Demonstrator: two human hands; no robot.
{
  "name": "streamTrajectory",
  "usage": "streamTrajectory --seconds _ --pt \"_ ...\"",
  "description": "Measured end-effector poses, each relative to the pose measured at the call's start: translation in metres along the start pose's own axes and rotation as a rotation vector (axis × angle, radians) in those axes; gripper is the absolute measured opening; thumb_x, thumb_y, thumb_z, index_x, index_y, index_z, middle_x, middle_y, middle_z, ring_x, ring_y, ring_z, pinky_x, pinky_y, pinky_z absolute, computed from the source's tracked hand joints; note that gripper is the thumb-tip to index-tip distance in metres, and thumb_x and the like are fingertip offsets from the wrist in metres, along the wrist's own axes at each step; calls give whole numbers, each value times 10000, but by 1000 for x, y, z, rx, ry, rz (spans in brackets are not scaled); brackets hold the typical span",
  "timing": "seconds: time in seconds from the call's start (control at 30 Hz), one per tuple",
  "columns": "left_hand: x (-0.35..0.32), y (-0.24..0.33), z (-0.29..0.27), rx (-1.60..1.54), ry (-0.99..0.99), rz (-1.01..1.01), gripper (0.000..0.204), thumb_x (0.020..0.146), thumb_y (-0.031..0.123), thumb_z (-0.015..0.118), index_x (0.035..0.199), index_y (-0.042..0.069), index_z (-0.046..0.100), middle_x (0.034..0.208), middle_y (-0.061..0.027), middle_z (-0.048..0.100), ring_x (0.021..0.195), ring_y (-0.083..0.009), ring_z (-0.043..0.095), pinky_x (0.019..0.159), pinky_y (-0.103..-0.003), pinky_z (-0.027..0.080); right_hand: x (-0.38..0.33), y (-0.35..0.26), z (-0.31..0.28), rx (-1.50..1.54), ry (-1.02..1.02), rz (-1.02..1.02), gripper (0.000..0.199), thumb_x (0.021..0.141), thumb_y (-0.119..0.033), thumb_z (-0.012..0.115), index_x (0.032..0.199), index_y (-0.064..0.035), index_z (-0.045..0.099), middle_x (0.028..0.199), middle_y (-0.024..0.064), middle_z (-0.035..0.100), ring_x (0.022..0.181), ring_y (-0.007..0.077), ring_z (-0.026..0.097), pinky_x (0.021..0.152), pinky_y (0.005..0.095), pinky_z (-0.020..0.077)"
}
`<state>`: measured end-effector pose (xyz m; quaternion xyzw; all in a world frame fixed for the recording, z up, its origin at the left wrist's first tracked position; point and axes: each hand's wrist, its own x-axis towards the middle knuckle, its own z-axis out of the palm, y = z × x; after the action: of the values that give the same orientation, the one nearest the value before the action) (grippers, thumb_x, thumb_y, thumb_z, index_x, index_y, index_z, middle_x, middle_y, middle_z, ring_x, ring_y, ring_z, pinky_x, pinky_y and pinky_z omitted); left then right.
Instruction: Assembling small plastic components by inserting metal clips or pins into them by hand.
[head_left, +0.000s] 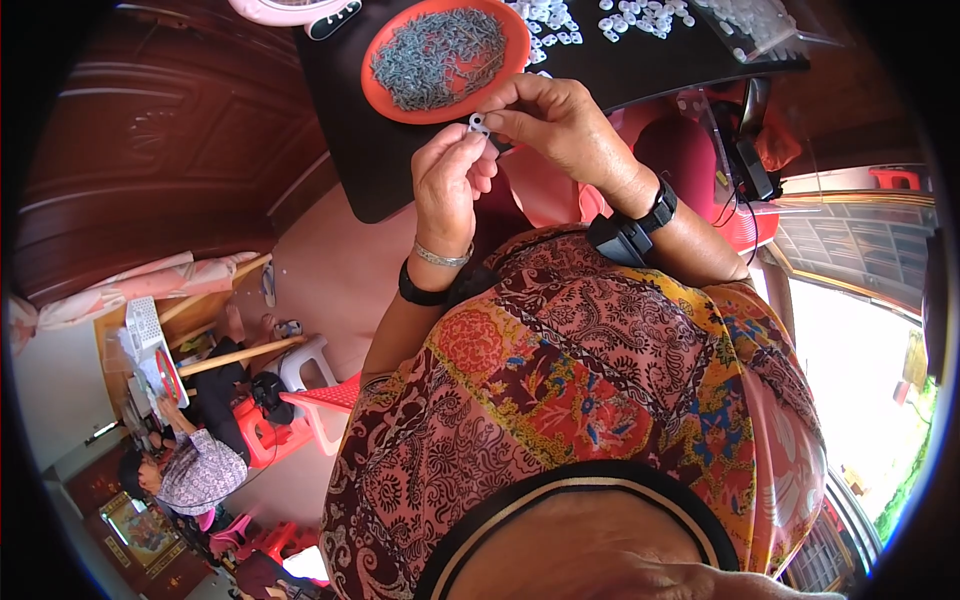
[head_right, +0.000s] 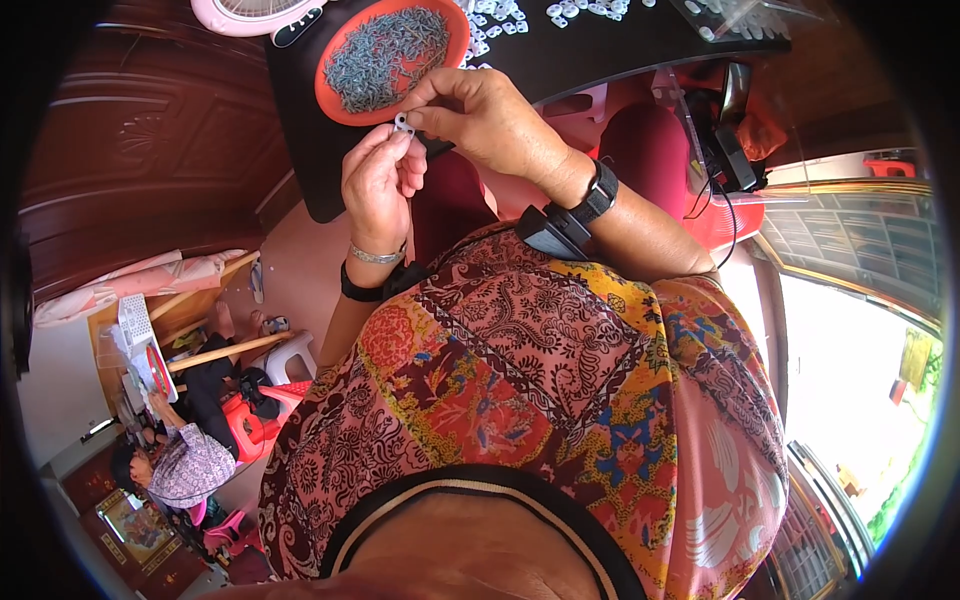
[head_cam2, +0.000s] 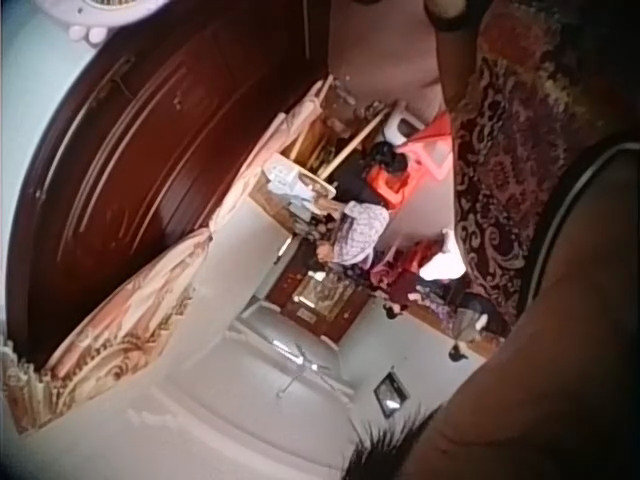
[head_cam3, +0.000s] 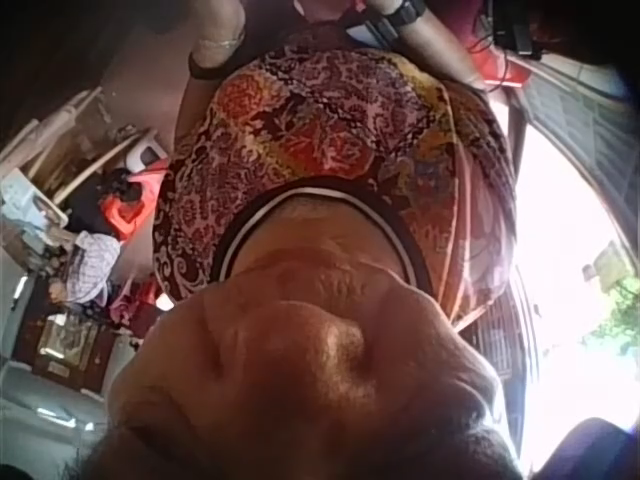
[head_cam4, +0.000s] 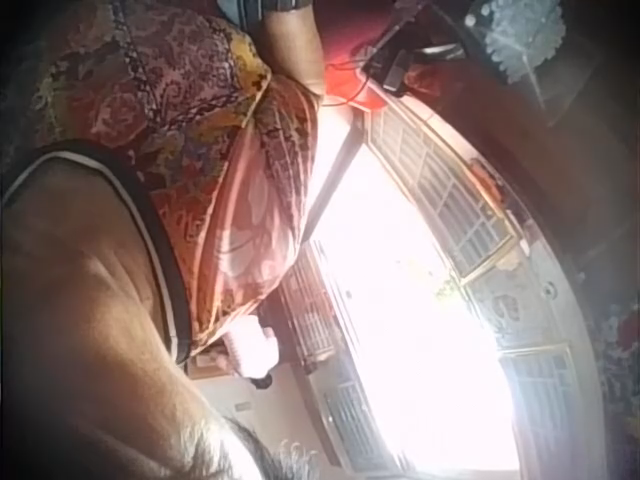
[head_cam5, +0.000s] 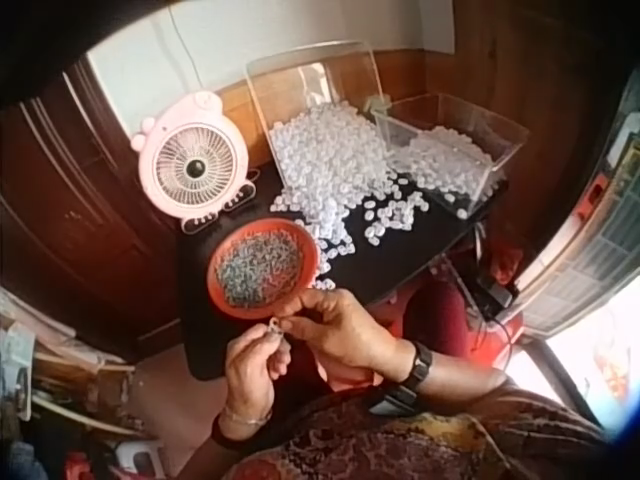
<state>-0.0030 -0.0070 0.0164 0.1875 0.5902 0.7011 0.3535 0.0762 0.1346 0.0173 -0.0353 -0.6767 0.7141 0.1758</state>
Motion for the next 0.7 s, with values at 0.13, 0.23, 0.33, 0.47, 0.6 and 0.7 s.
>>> streamTrajectory --seconds 0.13,0.23,0.33,0.47,0.6,0.7 --pt "1 1 1 -13 -11 30 221 872 190 519 752 14 573 642 -13 534 525 -59 451 471 -186 350 0 0 -1 28 21 35 126 885 -58 600 991 8 621 846 22 644 797 68 597 738 216 497" --pt "0 1 2 -3 1 21 218 873 191 519 757 16 575 636 -12 536 520 -59 451 472 -185 349 -1 -1 0 32 13 8 152 876 -52 612 1017 5 614 858 24 642 804 72 601 748 223 501" --pt "2 -2 -1 -32 -14 58 212 874 187 513 764 18 578 632 -19 546 515 -63 464 471 -187 352 -3 -4 1 20 -31 -17 188 853 -41 637 1034 3 610 861 27 641 816 79 608 758 230 504" --pt "3 -2 3 -61 22 55 223 877 191 496 768 14 578 636 -37 566 511 -73 481 468 -190 356 -5 -7 4 -140 -8 -65 263 793 -40 686 1044 -16 612 816 34 641 777 88 616 724 241 510" --pt "5 -3 0 -57 -23 42 256 880 213 470 770 9 579 654 -56 589 521 -83 500 471 -193 364 -4 -6 2 -410 31 -177 285 755 -62 716 1021 -26 621 781 40 640 735 103 622 690 253 513" --pt "5 -4 0 -54 -41 40 267 880 222 462 771 10 582 658 -58 592 526 -85 503 475 -193 367 -4 -6 2 -409 16 -155 278 754 -75 720 1009 -23 624 786 43 643 735 112 625 691 258 514"
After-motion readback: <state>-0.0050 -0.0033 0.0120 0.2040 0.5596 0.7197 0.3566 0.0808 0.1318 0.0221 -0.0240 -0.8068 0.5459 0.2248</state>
